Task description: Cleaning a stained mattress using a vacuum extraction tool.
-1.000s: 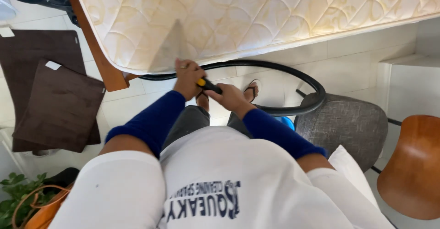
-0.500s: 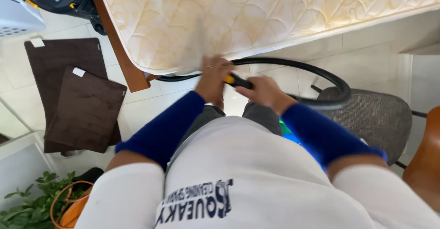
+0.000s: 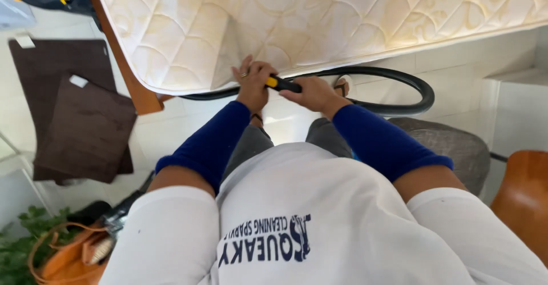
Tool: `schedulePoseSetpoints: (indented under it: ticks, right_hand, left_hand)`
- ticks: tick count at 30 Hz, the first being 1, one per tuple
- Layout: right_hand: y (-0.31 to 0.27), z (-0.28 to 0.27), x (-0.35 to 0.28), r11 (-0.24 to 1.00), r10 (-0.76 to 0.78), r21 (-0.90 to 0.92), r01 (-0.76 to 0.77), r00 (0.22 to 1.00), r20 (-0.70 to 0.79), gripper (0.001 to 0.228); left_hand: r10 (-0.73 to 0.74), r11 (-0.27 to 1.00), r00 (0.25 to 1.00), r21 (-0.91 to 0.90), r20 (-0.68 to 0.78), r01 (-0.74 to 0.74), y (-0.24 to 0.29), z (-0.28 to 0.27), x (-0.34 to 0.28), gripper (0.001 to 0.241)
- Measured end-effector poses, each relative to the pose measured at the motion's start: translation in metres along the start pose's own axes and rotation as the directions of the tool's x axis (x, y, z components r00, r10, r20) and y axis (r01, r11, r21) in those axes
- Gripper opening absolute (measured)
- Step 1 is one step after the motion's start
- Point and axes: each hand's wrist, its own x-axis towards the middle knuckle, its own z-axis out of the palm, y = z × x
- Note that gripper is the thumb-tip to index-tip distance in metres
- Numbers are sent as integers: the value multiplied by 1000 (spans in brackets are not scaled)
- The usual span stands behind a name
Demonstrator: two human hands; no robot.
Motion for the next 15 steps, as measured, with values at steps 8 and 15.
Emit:
schedulePoseSetpoints:
  ticks: [8, 15]
  right_hand:
    - [120, -110, -37, 990, 11, -140, -4, 999, 49, 62]
    - [206, -194, -63, 992, 37, -126, -31, 998, 42, 60]
  left_hand:
    - [-47, 990, 999, -129, 27, 50, 137, 70, 68, 55]
    - [-38, 967, 999, -254, -18, 32, 229, 128, 129, 49]
